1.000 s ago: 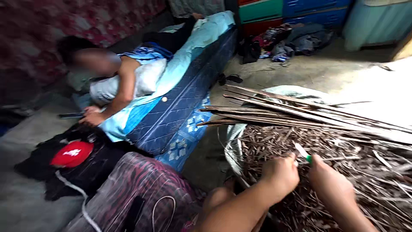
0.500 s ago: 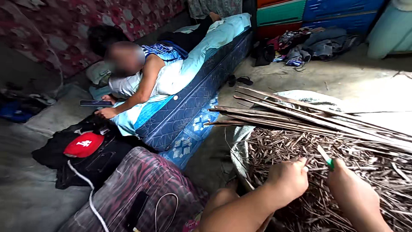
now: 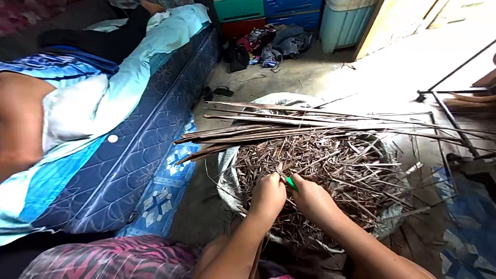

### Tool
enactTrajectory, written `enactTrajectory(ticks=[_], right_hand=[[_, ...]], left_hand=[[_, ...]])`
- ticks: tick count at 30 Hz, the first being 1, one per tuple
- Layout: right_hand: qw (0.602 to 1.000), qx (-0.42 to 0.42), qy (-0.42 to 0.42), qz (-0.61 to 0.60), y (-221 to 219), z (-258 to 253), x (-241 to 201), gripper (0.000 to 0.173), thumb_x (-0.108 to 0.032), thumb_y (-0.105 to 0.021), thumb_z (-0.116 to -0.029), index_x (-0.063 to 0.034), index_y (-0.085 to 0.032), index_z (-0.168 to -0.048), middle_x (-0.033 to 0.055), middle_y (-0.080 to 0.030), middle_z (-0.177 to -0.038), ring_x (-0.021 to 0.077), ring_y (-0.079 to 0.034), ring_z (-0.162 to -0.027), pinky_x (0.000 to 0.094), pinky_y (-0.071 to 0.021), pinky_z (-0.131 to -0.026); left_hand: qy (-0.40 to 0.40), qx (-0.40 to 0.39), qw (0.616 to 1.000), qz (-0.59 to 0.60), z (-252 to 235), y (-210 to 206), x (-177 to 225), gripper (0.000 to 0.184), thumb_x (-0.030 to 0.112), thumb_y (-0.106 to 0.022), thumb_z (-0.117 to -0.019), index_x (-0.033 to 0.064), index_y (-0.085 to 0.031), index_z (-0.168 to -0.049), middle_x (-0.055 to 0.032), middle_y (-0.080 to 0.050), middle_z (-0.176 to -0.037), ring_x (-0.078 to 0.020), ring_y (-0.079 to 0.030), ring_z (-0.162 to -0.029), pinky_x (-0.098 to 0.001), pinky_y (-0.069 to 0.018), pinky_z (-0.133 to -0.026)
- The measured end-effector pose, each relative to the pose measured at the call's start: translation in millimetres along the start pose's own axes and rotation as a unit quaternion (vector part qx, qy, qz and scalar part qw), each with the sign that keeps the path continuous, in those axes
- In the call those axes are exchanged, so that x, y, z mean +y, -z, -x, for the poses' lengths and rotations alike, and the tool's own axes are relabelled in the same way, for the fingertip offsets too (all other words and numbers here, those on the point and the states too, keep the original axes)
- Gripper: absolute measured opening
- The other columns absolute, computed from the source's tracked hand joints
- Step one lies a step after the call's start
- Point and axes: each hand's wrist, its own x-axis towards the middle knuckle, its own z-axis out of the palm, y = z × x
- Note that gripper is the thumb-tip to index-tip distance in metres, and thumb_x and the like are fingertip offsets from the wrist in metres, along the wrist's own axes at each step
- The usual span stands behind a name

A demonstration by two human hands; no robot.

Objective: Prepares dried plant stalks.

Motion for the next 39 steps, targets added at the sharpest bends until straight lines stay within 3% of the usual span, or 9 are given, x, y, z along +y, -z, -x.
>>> enactTrajectory(ticks=[6, 9, 13, 17, 19, 23, 28, 33, 39], right_hand=[[0.998, 0.027, -0.033, 0.035, -2.2, -0.5, -5.2, 0.029, -0.015, -0.041, -0.1091, -0.0087, -0.054, -0.134, 0.0192, -0.070, -0.115, 0.0375, -0.070, -0.111, 0.0553, -0.0550, -0.090], [0.994, 0.077, -0.054, 0.050, -1.3, -17.0, 4.0, 0.031, -0.011, -0.041, -0.1072, -0.0077, -0.054, -0.135, 0.0200, -0.071, -0.114, 0.0386, -0.070, -0.110, 0.0561, -0.0552, -0.087], [0.994, 0.081, -0.059, 0.053, 0.3, -17.6, 3.0, 0.032, -0.010, -0.039, -0.1075, -0.0087, -0.053, -0.136, 0.0185, -0.071, -0.115, 0.0369, -0.070, -0.111, 0.0546, -0.0554, -0.087], [0.999, 0.014, -0.022, -0.019, -1.8, -9.5, -0.6, 0.029, -0.019, -0.040, -0.1106, -0.0079, -0.055, -0.134, 0.0199, -0.069, -0.117, 0.0378, -0.068, -0.114, 0.0566, -0.0534, -0.093], [0.999, 0.000, -0.013, -0.035, -3.6, -12.9, 2.1, 0.029, -0.019, -0.041, -0.1108, -0.0076, -0.055, -0.133, 0.0202, -0.069, -0.117, 0.0383, -0.067, -0.114, 0.0575, -0.0527, -0.093], [0.994, 0.080, -0.052, 0.045, -5.2, -27.2, 5.9, 0.033, -0.010, -0.036, -0.1087, -0.0078, -0.052, -0.138, 0.0197, -0.071, -0.115, 0.0383, -0.070, -0.112, 0.0552, -0.0552, -0.088], [0.964, 0.256, -0.017, 0.066, -22.0, -40.1, 16.8, 0.030, -0.005, -0.043, -0.1052, -0.0046, -0.062, -0.128, 0.0185, -0.073, -0.098, 0.0376, -0.074, -0.092, 0.0520, -0.0579, -0.072], [0.988, 0.138, -0.074, -0.002, 13.2, -31.0, 19.0, 0.030, -0.014, -0.038, -0.1096, -0.0071, -0.055, -0.134, 0.0196, -0.070, -0.115, 0.0377, -0.070, -0.111, 0.0563, -0.0545, -0.089], [0.997, 0.009, 0.017, -0.076, 0.0, -1.6, 2.6, 0.027, -0.022, -0.044, -0.1101, -0.0065, -0.058, -0.127, 0.0202, -0.070, -0.108, 0.0381, -0.069, -0.105, 0.0578, -0.0536, -0.089]], left_hand=[[-0.001, 0.013, 1.000, -0.026, 4.2, -1.9, 4.3, 0.032, 0.013, -0.043, -0.1067, -0.0025, -0.067, -0.121, -0.0204, -0.070, -0.112, -0.0321, -0.068, -0.109, -0.0489, -0.0508, -0.097], [-0.004, 0.007, 1.000, -0.022, 1.9, -7.1, 1.5, 0.041, 0.022, -0.039, -0.1118, 0.0032, -0.058, -0.144, -0.0162, -0.072, -0.110, -0.0263, -0.072, -0.091, -0.0437, -0.0580, -0.087], [0.003, 0.005, 0.999, -0.033, -2.3, -8.2, 1.8, 0.042, 0.022, -0.038, -0.1119, 0.0051, -0.055, -0.147, -0.0170, -0.071, -0.113, -0.0275, -0.072, -0.094, -0.0441, -0.0566, -0.090], [-0.006, 0.031, 0.998, -0.046, 0.4, -7.7, 2.2, 0.030, 0.012, -0.043, -0.1067, -0.0031, -0.069, -0.110, -0.0206, -0.071, -0.105, -0.0334, -0.069, -0.105, -0.0504, -0.0520, -0.093], [-0.016, 0.036, 0.998, -0.044, 1.4, -9.0, -0.4, 0.030, 0.011, -0.043, -0.1060, -0.0037, -0.069, -0.106, -0.0207, -0.070, -0.102, -0.0337, -0.069, -0.102, -0.0504, -0.0522, -0.091], [-0.012, 0.020, 0.999, -0.028, -2.6, -11.2, -1.9, 0.041, 0.020, -0.041, -0.1108, 0.0045, -0.058, -0.145, -0.0138, -0.074, -0.107, -0.0274, -0.071, -0.101, -0.0459, -0.0527, -0.096], [-0.032, 0.040, 0.999, 0.004, -6.7, -10.7, -2.6, 0.041, 0.019, -0.042, -0.1101, 0.0055, -0.057, -0.146, -0.0119, -0.075, -0.097, -0.0257, -0.071, -0.090, -0.0453, -0.0553, -0.089], [-0.030, 0.024, 0.999, 0.017, 0.2, -10.8, -4.5, 0.042, 0.020, -0.042, -0.1107, 0.0094, -0.055, -0.149, -0.0093, -0.074, -0.092, -0.0231, -0.069, -0.081, -0.0430, -0.0554, -0.081], [0.010, 0.026, 0.999, 0.022, 0.2, -3.6, -1.3, 0.037, 0.015, -0.044, -0.1063, 0.0051, -0.066, -0.134, -0.0164, -0.073, -0.111, -0.0296, -0.070, -0.106, -0.0492, -0.0523, -0.095]])
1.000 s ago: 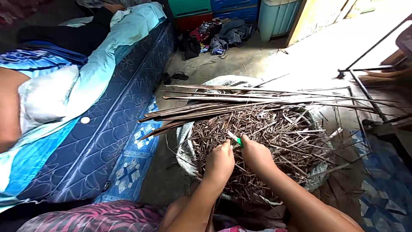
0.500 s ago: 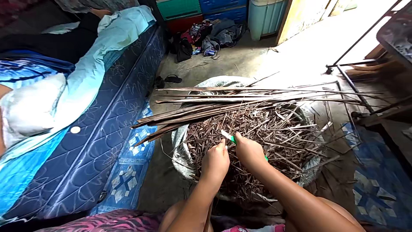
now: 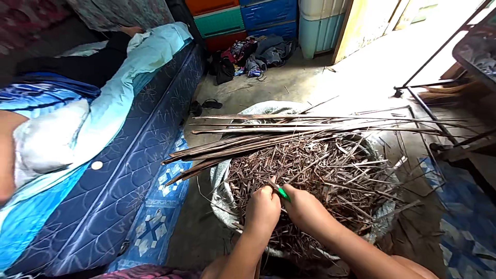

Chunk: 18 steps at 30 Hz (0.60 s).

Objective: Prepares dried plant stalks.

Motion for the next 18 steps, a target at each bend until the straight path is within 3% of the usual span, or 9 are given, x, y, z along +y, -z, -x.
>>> enactTrajectory(ticks=[6, 8, 11, 12, 14, 18], right_hand=[[0.990, 0.062, -0.032, 0.126, -12.5, 4.7, -7.8, 0.027, -0.009, -0.044, -0.1060, -0.0063, -0.057, -0.129, 0.0185, -0.073, -0.107, 0.0369, -0.073, -0.105, 0.0532, -0.0570, -0.084], [0.988, 0.067, -0.052, 0.130, -11.3, -2.3, -5.3, 0.029, -0.008, -0.041, -0.1074, -0.0059, -0.055, -0.132, 0.0192, -0.072, -0.110, 0.0374, -0.072, -0.107, 0.0534, -0.0570, -0.085], [0.990, 0.046, -0.088, 0.096, 2.5, -17.0, 3.0, 0.032, -0.013, -0.040, -0.1089, -0.0089, -0.053, -0.138, 0.0194, -0.070, -0.118, 0.0378, -0.069, -0.114, 0.0557, -0.0547, -0.091], [0.992, 0.043, -0.084, 0.079, 5.8, -16.1, 3.9, 0.031, -0.015, -0.041, -0.1091, -0.0094, -0.054, -0.137, 0.0194, -0.070, -0.118, 0.0378, -0.069, -0.114, 0.0563, -0.0542, -0.092], [0.996, 0.039, -0.054, 0.060, 7.8, -6.2, -0.1, 0.028, -0.017, -0.043, -0.1092, -0.0086, -0.056, -0.132, 0.0197, -0.071, -0.114, 0.0382, -0.069, -0.111, 0.0571, -0.0540, -0.091], [0.997, -0.011, -0.037, 0.060, -2.3, 4.8, -4.9, 0.027, -0.016, -0.043, -0.1084, -0.0100, -0.055, -0.131, 0.0186, -0.070, -0.113, 0.0373, -0.070, -0.110, 0.0567, -0.0546, -0.089]], left_hand=[[-0.019, 0.010, 1.000, -0.010, 0.9, -3.8, -2.7, 0.040, 0.013, -0.043, -0.1059, 0.0081, -0.065, -0.139, -0.0147, -0.074, -0.117, -0.0278, -0.070, -0.111, -0.0480, -0.0520, -0.098], [-0.034, 0.023, 0.999, 0.005, 2.6, -9.2, -3.2, 0.032, 0.018, -0.045, -0.1075, 0.0018, -0.071, -0.118, -0.0162, -0.072, -0.100, -0.0292, -0.069, -0.096, -0.0497, -0.0530, -0.088], [-0.036, 0.007, 0.999, 0.010, 2.4, -12.9, -3.1, 0.042, 0.030, -0.044, -0.1107, 0.0044, -0.066, -0.135, -0.0130, -0.074, -0.099, -0.0262, -0.071, -0.091, -0.0479, -0.0552, -0.089], [-0.038, 0.009, 0.999, 0.010, 2.2, -12.6, -3.1, 0.042, 0.030, -0.043, -0.1108, 0.0042, -0.066, -0.135, -0.0128, -0.074, -0.097, -0.0261, -0.071, -0.089, -0.0478, -0.0552, -0.087], [-0.038, 0.024, 0.999, 0.005, 1.4, -8.9, -1.4, 0.036, 0.025, -0.045, -0.1092, 0.0013, -0.071, -0.118, -0.0155, -0.071, -0.094, -0.0294, -0.069, -0.090, -0.0505, -0.0535, -0.085], [-0.010, 0.023, 1.000, 0.002, -0.5, -6.5, -2.8, 0.035, 0.021, -0.046, -0.1068, 0.0040, -0.073, -0.122, -0.0147, -0.074, -0.106, -0.0285, -0.071, -0.102, -0.0496, -0.0535, -0.092]])
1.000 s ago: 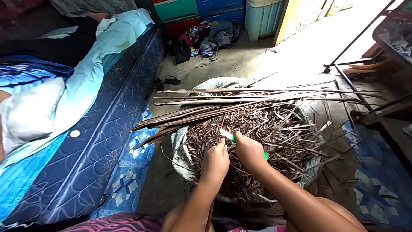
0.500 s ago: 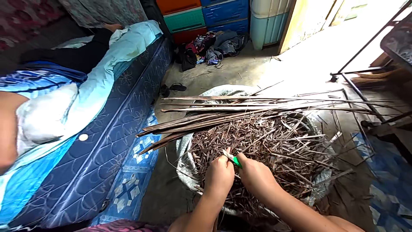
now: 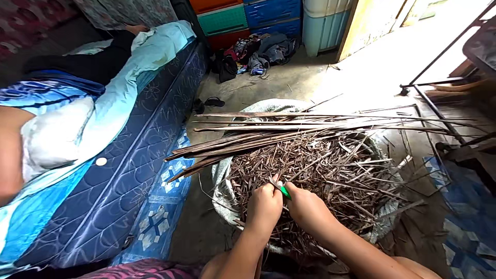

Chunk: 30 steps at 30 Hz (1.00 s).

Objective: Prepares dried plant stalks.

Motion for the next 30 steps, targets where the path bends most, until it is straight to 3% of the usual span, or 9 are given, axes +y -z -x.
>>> enactTrajectory(ticks=[4, 8, 11, 14, 16, 19, 21, 26, 30], right_hand=[[1.000, -0.004, -0.005, 0.010, -2.4, -2.9, -0.6, 0.029, -0.013, -0.042, -0.1079, -0.0092, -0.054, -0.133, 0.0190, -0.070, -0.116, 0.0375, -0.069, -0.113, 0.0563, -0.0543, -0.091], [1.000, 0.000, -0.013, 0.026, -4.0, -5.7, -3.1, 0.029, -0.013, -0.040, -0.1087, -0.0091, -0.053, -0.134, 0.0184, -0.070, -0.118, 0.0366, -0.069, -0.114, 0.0550, -0.0548, -0.091], [0.998, 0.016, -0.032, 0.042, -3.3, -10.4, -3.8, 0.031, -0.011, -0.039, -0.1084, -0.0092, -0.051, -0.137, 0.0181, -0.070, -0.118, 0.0368, -0.069, -0.113, 0.0546, -0.0555, -0.090], [0.998, 0.024, -0.047, 0.023, 1.3, -19.3, 2.4, 0.033, -0.012, -0.040, -0.1085, -0.0096, -0.051, -0.139, 0.0190, -0.069, -0.120, 0.0379, -0.068, -0.115, 0.0558, -0.0549, -0.091], [0.999, 0.012, -0.031, -0.009, 4.5, -13.9, 3.6, 0.031, -0.015, -0.042, -0.1088, -0.0090, -0.054, -0.136, 0.0197, -0.069, -0.119, 0.0382, -0.068, -0.115, 0.0569, -0.0540, -0.092], [1.000, 0.000, 0.000, -0.011, 5.0, 1.9, -0.1, 0.027, -0.018, -0.040, -0.1104, -0.0091, -0.055, -0.131, 0.0187, -0.070, -0.114, 0.0368, -0.069, -0.111, 0.0557, -0.0545, -0.090], [1.000, -0.001, -0.005, 0.003, 4.8, 6.5, -0.8, 0.027, -0.017, -0.041, -0.1094, -0.0092, -0.055, -0.131, 0.0180, -0.070, -0.114, 0.0360, -0.069, -0.111, 0.0548, -0.0548, -0.090], [0.998, 0.021, -0.034, 0.057, 3.6, 11.2, -4.2, 0.029, -0.011, -0.041, -0.1074, -0.0092, -0.052, -0.135, 0.0172, -0.071, -0.116, 0.0349, -0.070, -0.112, 0.0524, -0.0560, -0.089], [0.994, 0.058, -0.062, 0.067, 1.0, -2.4, 0.6, 0.032, -0.008, -0.038, -0.1078, -0.0079, -0.052, -0.136, 0.0176, -0.071, -0.115, 0.0359, -0.071, -0.111, 0.0531, -0.0568, -0.087]], left_hand=[[-0.011, 0.007, 1.000, -0.007, -1.2, -4.0, -2.2, 0.032, 0.018, -0.047, -0.1063, 0.0018, -0.073, -0.113, -0.0145, -0.073, -0.099, -0.0270, -0.071, -0.094, -0.0472, -0.0541, -0.086], [-0.004, -0.002, 0.999, -0.046, -0.4, -2.7, 3.0, 0.036, 0.016, -0.044, -0.1072, 0.0020, -0.069, -0.128, -0.0167, -0.074, -0.109, -0.0296, -0.070, -0.106, -0.0482, -0.0523, -0.096], [-0.029, 0.015, 0.998, -0.057, 2.2, -8.8, 2.4, 0.032, 0.017, -0.045, -0.1069, -0.0009, -0.072, -0.112, -0.0180, -0.072, -0.099, -0.0320, -0.070, -0.097, -0.0505, -0.0536, -0.088], [-0.050, 0.011, 0.997, -0.056, 3.8, -16.3, 2.2, 0.037, 0.022, -0.045, -0.1094, -0.0007, -0.072, -0.122, -0.0184, -0.074, -0.103, -0.0323, -0.072, -0.098, -0.0513, -0.0551, -0.090], [-0.033, 0.009, 0.998, -0.061, 1.2, -11.8, 6.2, 0.033, 0.018, -0.045, -0.1073, -0.0004, -0.071, -0.115, -0.0185, -0.073, -0.101, -0.0329, -0.071, -0.098, -0.0520, -0.0539, -0.087], [-0.011, 0.026, 0.997, -0.072, -3.1, -1.6, 10.1, 0.039, 0.015, -0.047, -0.1058, 0.0090, -0.063, -0.141, -0.0169, -0.074, -0.108, -0.0323, -0.071, -0.104, -0.0507, -0.0536, -0.093], [-0.017, 0.032, 0.997, -0.069, -3.0, -3.0, 10.7, 0.041, 0.016, -0.047, -0.1064, 0.0103, -0.060, -0.145, -0.0168, -0.074, -0.108, -0.0318, -0.071, -0.104, -0.0494, -0.0533, -0.094], [-0.046, 0.051, 0.996, -0.051, -2.9, -9.2, 7.0, 0.040, 0.014, -0.046, -0.1063, 0.0086, -0.062, -0.143, -0.0148, -0.076, -0.109, -0.0293, -0.072, -0.103, -0.0477, -0.0541, -0.094], [-0.031, 0.036, 0.997, -0.056, -1.8, -10.0, 10.9, 0.033, 0.018, -0.046, -0.1069, 0.0013, -0.071, -0.119, -0.0170, -0.073, -0.098, -0.0318, -0.071, -0.094, -0.0512, -0.0538, -0.086]])
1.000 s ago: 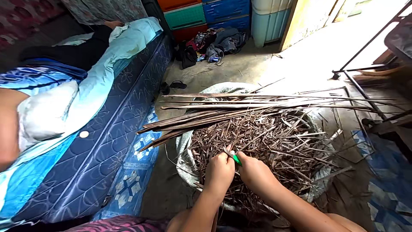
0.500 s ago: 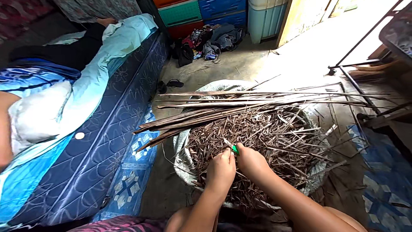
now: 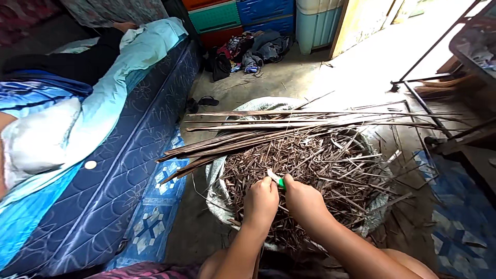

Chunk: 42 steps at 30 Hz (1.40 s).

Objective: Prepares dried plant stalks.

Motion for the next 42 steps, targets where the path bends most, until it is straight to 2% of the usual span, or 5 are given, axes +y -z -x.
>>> enactTrajectory(ticks=[16, 23, 30, 34, 42], right_hand=[[0.999, -0.019, 0.030, -0.016, -4.2, 2.0, -8.5, 0.031, -0.010, -0.039, -0.1081, -0.0087, -0.051, -0.136, 0.0168, -0.070, -0.117, 0.0350, -0.070, -0.113, 0.0526, -0.0563, -0.089], [0.999, 0.010, -0.011, -0.033, 3.8, -19.5, 8.7, 0.034, -0.011, -0.040, -0.1073, -0.0098, -0.050, -0.140, 0.0182, -0.071, -0.117, 0.0369, -0.070, -0.112, 0.0545, -0.0557, -0.089], [0.995, -0.046, 0.056, -0.072, 2.8, 1.0, 3.4, 0.029, -0.014, -0.042, -0.1085, -0.0089, -0.054, -0.134, 0.0191, -0.070, -0.117, 0.0374, -0.068, -0.114, 0.0561, -0.0541, -0.092], [0.997, -0.047, 0.039, -0.056, 3.1, -5.0, 0.5, 0.030, -0.014, -0.041, -0.1088, -0.0094, -0.052, -0.136, 0.0192, -0.070, -0.119, 0.0376, -0.069, -0.115, 0.0557, -0.0544, -0.092], [0.998, 0.055, -0.007, -0.004, -2.6, -22.5, 3.8, 0.031, -0.007, -0.037, -0.1081, -0.0075, -0.052, -0.136, 0.0178, -0.071, -0.111, 0.0362, -0.072, -0.108, 0.0521, -0.0575, -0.083]], left_hand=[[0.058, -0.028, 0.996, -0.053, -0.9, 4.5, 6.4, 0.043, 0.017, -0.043, -0.1074, 0.0174, -0.057, -0.149, -0.0140, -0.073, -0.118, -0.0315, -0.069, -0.111, -0.0515, -0.0525, -0.094], [0.009, 0.007, 0.999, 0.035, -2.2, -3.2, -4.5, 0.040, 0.028, -0.045, -0.1103, 0.0067, -0.066, -0.137, -0.0082, -0.075, -0.088, -0.0241, -0.071, -0.082, -0.0470, -0.0558, -0.082], [0.023, -0.016, 0.999, 0.047, 0.3, 3.4, -2.7, 0.034, 0.016, -0.045, -0.1057, 0.0029, -0.073, -0.120, -0.0159, -0.074, -0.106, -0.0302, -0.070, -0.104, -0.0525, -0.0522, -0.092], [0.032, -0.062, 0.996, 0.062, -4.8, 5.8, -7.7, 0.031, 0.019, -0.044, -0.1079, 0.0021, -0.069, -0.099, -0.0107, -0.064, -0.079, -0.0226, -0.063, -0.069, -0.0431, -0.0533, -0.068], [0.018, -0.064, 0.995, 0.076, -4.5, 1.0, -10.6, 0.041, 0.029, -0.044, -0.1108, 0.0111, -0.062, -0.142, -0.0052, -0.071, -0.082, -0.0177, -0.063, -0.064, -0.0385, -0.0534, -0.065]])
